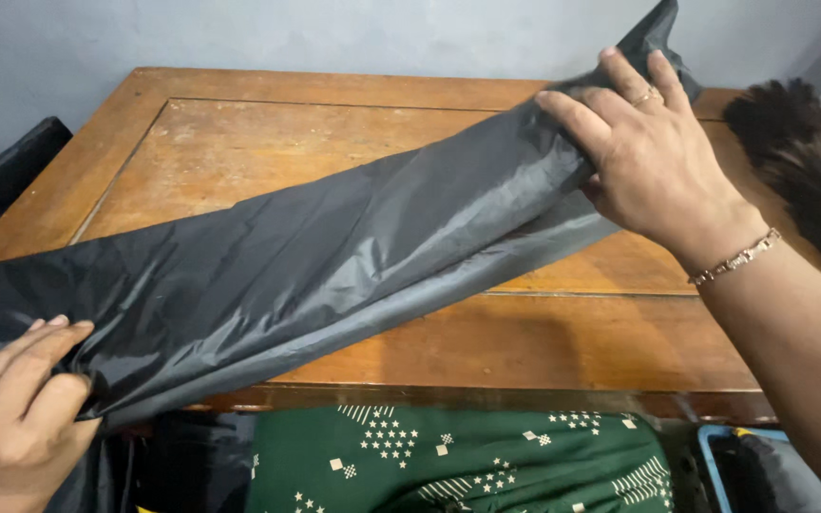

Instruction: The person folds a long black plastic sheet on a wooden table. They smooth the sheet, fold it lengthwise multiple times, and then fold the ends to create a compact rectangular bundle.

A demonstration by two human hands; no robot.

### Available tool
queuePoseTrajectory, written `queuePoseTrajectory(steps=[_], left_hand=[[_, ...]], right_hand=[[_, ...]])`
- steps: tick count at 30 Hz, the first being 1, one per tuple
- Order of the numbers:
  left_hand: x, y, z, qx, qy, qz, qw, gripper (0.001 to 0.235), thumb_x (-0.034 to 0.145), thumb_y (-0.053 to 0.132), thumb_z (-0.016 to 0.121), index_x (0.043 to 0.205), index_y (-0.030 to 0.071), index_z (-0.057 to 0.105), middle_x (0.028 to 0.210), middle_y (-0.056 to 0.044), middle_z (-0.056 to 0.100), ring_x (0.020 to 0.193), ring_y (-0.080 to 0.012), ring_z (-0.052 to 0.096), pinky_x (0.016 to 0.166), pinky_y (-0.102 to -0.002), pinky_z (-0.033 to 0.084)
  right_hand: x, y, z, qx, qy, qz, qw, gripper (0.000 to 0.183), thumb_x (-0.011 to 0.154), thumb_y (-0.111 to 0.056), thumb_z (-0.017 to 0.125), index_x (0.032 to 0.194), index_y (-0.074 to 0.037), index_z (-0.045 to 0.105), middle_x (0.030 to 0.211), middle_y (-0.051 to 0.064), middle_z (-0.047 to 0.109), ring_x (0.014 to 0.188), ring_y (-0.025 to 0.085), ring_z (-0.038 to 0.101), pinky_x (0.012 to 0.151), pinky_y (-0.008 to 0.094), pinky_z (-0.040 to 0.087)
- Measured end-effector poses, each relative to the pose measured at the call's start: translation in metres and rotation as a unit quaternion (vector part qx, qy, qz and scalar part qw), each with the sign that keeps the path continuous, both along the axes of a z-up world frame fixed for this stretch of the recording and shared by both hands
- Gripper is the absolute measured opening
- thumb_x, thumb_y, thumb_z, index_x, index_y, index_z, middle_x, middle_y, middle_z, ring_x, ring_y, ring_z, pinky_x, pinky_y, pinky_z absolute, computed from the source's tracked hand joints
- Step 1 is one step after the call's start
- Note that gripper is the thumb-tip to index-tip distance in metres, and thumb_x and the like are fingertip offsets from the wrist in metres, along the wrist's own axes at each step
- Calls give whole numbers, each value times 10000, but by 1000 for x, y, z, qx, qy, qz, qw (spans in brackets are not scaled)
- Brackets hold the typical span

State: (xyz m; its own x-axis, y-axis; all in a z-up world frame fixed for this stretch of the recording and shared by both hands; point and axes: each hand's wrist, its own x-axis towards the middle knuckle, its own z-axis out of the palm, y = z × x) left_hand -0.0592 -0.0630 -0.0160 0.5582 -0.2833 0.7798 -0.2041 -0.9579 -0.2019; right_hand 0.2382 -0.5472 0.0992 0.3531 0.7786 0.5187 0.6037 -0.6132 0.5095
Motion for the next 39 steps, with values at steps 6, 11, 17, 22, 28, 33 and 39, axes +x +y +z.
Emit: queuePoseTrajectory(steps=[6, 11, 17, 22, 28, 33, 39], left_hand=[[-3, 4, 1, -60, -8, -8, 998, 438, 881, -296, 686, 618, -21, 469, 1036, -283, 720, 1008, -444, 744, 983, -524, 625], [-10, 47, -54, -138, -4, -35, 990, 349, 821, -298, 715, 704, -68, 480, 1049, -330, 542, 1083, -512, 636, 1133, -619, 594], [-20, 26, -42, -97, 11, 112, 989, 283, 958, -166, 728, 1229, -91, 767, 1208, -288, 668, 1231, -417, 727, 1182, -504, 555], [-37, -36, 19, -446, 289, 230, 816, 1174, 400, -295, 749, 1422, 253, 569, 1846, 63, 44, 1640, -258, 184, 988, -555, 504], [39, -164, 117, -75, 164, -13, 983, 790, 793, 485, 763, 1415, 43, 559, 1651, -295, 167, 1526, -577, 91, 1158, -783, 135], [117, -165, 74, -117, 281, 59, 951, 865, 995, 655, 395, 1578, 27, 282, 1664, -222, 146, 1503, -558, -5, 1089, -810, -3], [126, -152, 20, -58, 279, 136, 949, 909, 986, 715, 353, 1572, 21, 309, 1605, -215, 343, 1452, -562, 262, 1096, -788, 145]], right_hand=[[2, -7, -35, -27, -100, -36, 994, 133, 837, -67, 607, 862, -188, 556, 738, -16, 529, 715, 228, 592, 888, 375, 531], [-15, -37, -58, -33, -140, -68, 987, 218, 861, -21, 623, 812, -197, 505, 767, -12, 467, 681, 194, 562, 669, 320, 443], [-27, -49, -64, -40, -131, -66, 988, 251, 935, 11, 584, 819, -192, 495, 759, 3, 418, 633, 198, 491, 613, 328, 397], [-32, -49, -71, -56, -127, -65, 988, 248, 892, 12, 616, 829, -202, 509, 760, -2, 428, 637, 201, 487, 623, 336, 396], [-43, -38, -71, -56, -134, -75, 987, 234, 821, -30, 629, 793, -223, 499, 747, -17, 454, 657, 194, 526, 636, 330, 398], [-47, -55, -72, -76, -104, -121, 984, 277, 690, -336, 725, 850, -235, 522, 788, -11, 489, 723, 209, 571, 649, 349, 426], [-60, -76, -68, -84, -39, -227, 969, 151, 813, -237, 652, 917, -229, 543, 852, -8, 533, 803, 208, 631, 599, 337, 545]])
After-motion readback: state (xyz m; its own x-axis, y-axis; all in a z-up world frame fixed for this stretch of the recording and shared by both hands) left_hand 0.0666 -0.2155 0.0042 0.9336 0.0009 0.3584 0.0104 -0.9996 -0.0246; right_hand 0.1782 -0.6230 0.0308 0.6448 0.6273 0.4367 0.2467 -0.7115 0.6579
